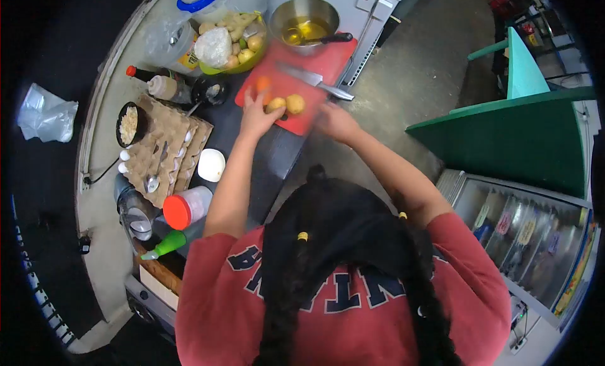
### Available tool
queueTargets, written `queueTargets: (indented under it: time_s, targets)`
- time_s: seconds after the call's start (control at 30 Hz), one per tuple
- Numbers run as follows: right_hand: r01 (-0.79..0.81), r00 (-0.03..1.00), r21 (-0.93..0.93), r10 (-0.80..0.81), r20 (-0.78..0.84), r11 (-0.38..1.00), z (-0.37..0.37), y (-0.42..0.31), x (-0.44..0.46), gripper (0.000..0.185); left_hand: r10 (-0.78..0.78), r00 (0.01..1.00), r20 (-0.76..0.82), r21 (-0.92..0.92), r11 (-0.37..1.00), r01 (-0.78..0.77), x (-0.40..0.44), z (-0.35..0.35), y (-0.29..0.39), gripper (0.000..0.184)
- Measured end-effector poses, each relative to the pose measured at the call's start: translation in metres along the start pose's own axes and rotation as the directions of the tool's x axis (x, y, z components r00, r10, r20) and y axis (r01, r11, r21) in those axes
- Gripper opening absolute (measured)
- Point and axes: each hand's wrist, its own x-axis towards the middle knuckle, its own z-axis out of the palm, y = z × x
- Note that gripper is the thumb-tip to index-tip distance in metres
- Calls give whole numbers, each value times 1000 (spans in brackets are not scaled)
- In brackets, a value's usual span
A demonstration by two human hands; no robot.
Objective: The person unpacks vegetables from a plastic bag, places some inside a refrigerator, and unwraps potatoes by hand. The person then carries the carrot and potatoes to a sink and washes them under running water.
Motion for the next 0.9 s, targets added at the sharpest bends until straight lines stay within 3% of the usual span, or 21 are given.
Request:
queueTargets:
  time_s: [0.07,0.1,0.17,0.27,0.33,0.4,0.47,0.53,0.57,0.63,0.67,0.73,0.77,0.83,0.87,0.9]
  targets:
    - [159,984,-52,-163,-77,986,42,20,50,54,-41,999,16,152,988,38,18,10,6,73]
    - [154,984,-53,-158,-80,987,45,13,61,54,-84,995,46,160,984,76,26,17,5,78]
    - [-73,991,-202,95,97,977,42,-1,77,57,-102,993,64,207,974,86,33,35,-8,78]
    - [-90,988,-270,120,99,959,43,1,84,59,-108,993,49,322,943,86,35,51,-15,75]
    - [-117,985,-215,140,95,970,44,7,82,59,-187,980,66,303,940,159,35,43,-3,71]
    - [-180,948,-183,220,232,967,33,7,71,61,-140,989,44,312,943,120,36,50,-11,70]
    - [-194,958,-98,210,195,976,19,11,46,60,-83,996,26,325,943,70,36,54,-9,69]
    - [-156,988,157,153,30,975,4,25,16,62,-149,989,15,415,901,129,35,60,1,69]
    - [-175,984,158,176,12,972,-6,36,-1,62,-175,984,-12,434,886,163,34,65,5,68]
    - [-234,972,565,209,110,792,-33,64,-41,64,-248,968,-36,435,868,239,37,75,15,66]
    - [-240,969,563,231,89,791,-37,86,-63,64,-300,953,-35,419,862,286,41,76,19,65]
    - [-255,930,772,367,31,582,-43,137,-108,67,-348,936,-48,442,833,333,48,86,8,62]
    - [-253,927,770,376,19,586,-60,154,-128,67,-403,914,-54,415,823,388,52,89,5,61]
    - [-483,751,801,638,171,354,-98,187,-161,63,-508,861,-36,388,787,480,65,90,2,54]
    - [-479,752,798,639,160,364,-119,202,-173,63,-558,829,-13,385,763,520,70,87,2,48]
    - [-476,701,829,695,157,293,-140,216,-184,64,-561,824,80,159,823,545,72,86,-24,40]
